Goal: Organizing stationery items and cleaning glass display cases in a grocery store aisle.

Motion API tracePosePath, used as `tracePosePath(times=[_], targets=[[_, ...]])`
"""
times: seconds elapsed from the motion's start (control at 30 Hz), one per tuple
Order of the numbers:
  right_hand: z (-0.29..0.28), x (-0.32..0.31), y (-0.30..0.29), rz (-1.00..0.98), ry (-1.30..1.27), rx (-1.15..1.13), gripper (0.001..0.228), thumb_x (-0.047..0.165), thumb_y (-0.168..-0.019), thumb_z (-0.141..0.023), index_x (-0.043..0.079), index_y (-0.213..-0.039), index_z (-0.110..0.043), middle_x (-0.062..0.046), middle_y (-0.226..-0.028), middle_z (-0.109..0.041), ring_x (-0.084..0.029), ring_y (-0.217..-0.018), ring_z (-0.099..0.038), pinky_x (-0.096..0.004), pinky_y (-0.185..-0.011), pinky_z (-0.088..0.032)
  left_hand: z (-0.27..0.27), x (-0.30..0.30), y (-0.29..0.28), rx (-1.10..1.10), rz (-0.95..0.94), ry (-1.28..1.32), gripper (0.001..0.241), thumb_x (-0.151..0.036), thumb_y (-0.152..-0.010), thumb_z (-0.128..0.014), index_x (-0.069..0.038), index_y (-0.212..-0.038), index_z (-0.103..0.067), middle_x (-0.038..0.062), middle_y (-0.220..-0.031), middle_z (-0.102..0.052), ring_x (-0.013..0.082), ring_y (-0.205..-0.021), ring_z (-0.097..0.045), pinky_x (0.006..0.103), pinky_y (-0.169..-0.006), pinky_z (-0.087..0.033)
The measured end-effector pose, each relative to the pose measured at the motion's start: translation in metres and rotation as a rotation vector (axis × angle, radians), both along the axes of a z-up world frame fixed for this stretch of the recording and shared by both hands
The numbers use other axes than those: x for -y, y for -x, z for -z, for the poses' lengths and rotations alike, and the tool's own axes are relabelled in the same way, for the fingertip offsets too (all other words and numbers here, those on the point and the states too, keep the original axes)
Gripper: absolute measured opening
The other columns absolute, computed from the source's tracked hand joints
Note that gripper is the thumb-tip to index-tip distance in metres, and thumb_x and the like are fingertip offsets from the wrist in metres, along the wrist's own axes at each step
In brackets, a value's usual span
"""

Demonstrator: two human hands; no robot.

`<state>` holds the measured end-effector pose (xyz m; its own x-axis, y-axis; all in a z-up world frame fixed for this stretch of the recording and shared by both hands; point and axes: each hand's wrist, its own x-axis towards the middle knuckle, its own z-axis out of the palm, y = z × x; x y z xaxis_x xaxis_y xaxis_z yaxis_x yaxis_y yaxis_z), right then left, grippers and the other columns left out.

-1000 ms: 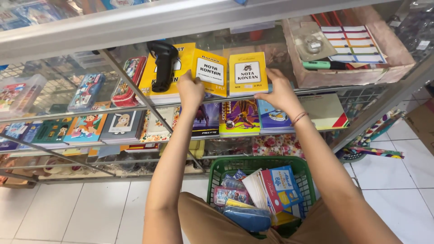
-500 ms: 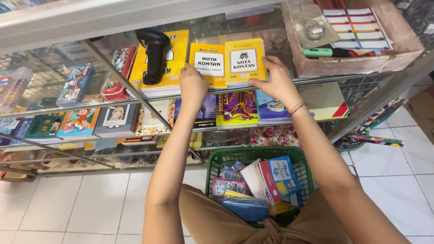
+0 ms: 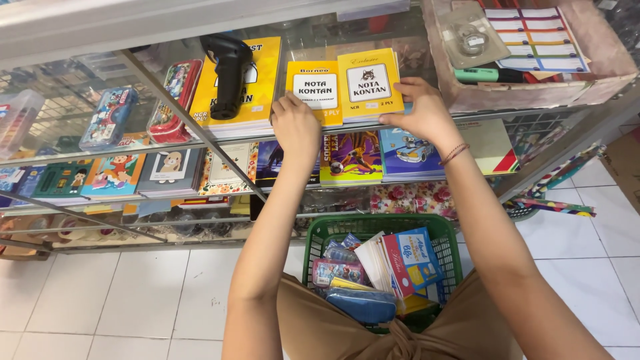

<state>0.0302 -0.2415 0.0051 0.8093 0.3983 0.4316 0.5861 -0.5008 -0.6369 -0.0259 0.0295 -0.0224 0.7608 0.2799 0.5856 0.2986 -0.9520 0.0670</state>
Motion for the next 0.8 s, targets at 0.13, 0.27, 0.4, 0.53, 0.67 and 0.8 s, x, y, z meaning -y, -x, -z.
tracePosePath(times=[0.13, 0.27, 0.4, 0.53, 0.67, 0.8], targets=[[0.003, 0.001, 0.001, -0.001, -0.001, 0.016, 0.076, 0.029, -0.069, -0.094, -0.008, -0.129, -0.066, -0.022, -0.14, -0.06, -0.029, -0.109, -0.072, -0.038, -0.094, -0.057, -0.033, 0.016, 0.036, 0.039, 0.098, 0.1, 0.057, -0.033, -0.094, -0.062, 0.011, -0.131, -0.059, 0.031, -0.118, -0.059, 0.0428, -0.107, -0.059, 0.0509, -0.089, -0.052], [0.003, 0.002, 0.001, 0.001, -0.009, 0.024, 0.074, 0.029, -0.069, -0.095, -0.007, -0.128, -0.067, -0.022, -0.14, -0.061, -0.029, -0.11, -0.071, -0.038, -0.094, -0.057, -0.028, 0.011, 0.051, 0.064, 0.327, 0.071, 0.064, -0.048, -0.094, -0.064, 0.004, -0.131, -0.061, 0.034, -0.142, -0.051, 0.0488, -0.131, -0.047, 0.0557, -0.101, -0.042], [0.001, 0.001, 0.003, -0.006, -0.021, 0.01, 0.071, 0.027, -0.07, -0.095, -0.007, -0.126, -0.068, -0.021, -0.14, -0.061, -0.03, -0.112, -0.071, -0.038, -0.094, -0.057, -0.02, 0.003, 0.049, 0.002, 0.444, 0.175, 0.061, -0.042, -0.097, -0.065, 0.001, -0.14, -0.06, 0.031, -0.146, -0.051, 0.0469, -0.137, -0.045, 0.0568, -0.115, -0.034], [0.003, 0.002, 0.004, -0.02, -0.016, 0.027, 0.069, 0.027, -0.07, -0.095, -0.007, -0.125, -0.069, -0.021, -0.139, -0.062, -0.031, -0.113, -0.071, -0.038, -0.096, -0.057, -0.032, 0.001, 0.047, -0.031, 0.457, 0.251, 0.06, -0.04, -0.095, -0.065, 0.001, -0.138, -0.06, 0.03, -0.145, -0.052, 0.0462, -0.137, -0.046, 0.052, -0.115, -0.037], [0.007, 0.003, 0.002, -0.03, -0.05, 0.002, 0.068, 0.026, -0.071, -0.094, -0.007, -0.125, -0.069, -0.02, -0.14, -0.062, -0.031, -0.117, -0.069, -0.037, -0.098, -0.057, -0.035, -0.001, 0.047, -0.018, 0.483, 0.286, 0.057, -0.039, -0.094, -0.068, 0.001, -0.135, -0.062, 0.03, -0.144, -0.053, 0.046, -0.137, -0.047, 0.0505, -0.115, -0.036], [0.004, 0.004, 0.006, -0.042, -0.079, -0.025, 0.066, 0.026, -0.074, -0.094, -0.008, -0.124, -0.069, -0.02, -0.141, -0.061, -0.029, -0.121, -0.068, -0.037, -0.102, -0.056, -0.028, -0.006, 0.045, -0.009, 0.521, 0.318, 0.057, -0.037, -0.094, -0.068, 0.001, -0.136, -0.062, 0.03, -0.147, -0.052, 0.046, -0.139, -0.045, 0.0513, -0.118, -0.033]])
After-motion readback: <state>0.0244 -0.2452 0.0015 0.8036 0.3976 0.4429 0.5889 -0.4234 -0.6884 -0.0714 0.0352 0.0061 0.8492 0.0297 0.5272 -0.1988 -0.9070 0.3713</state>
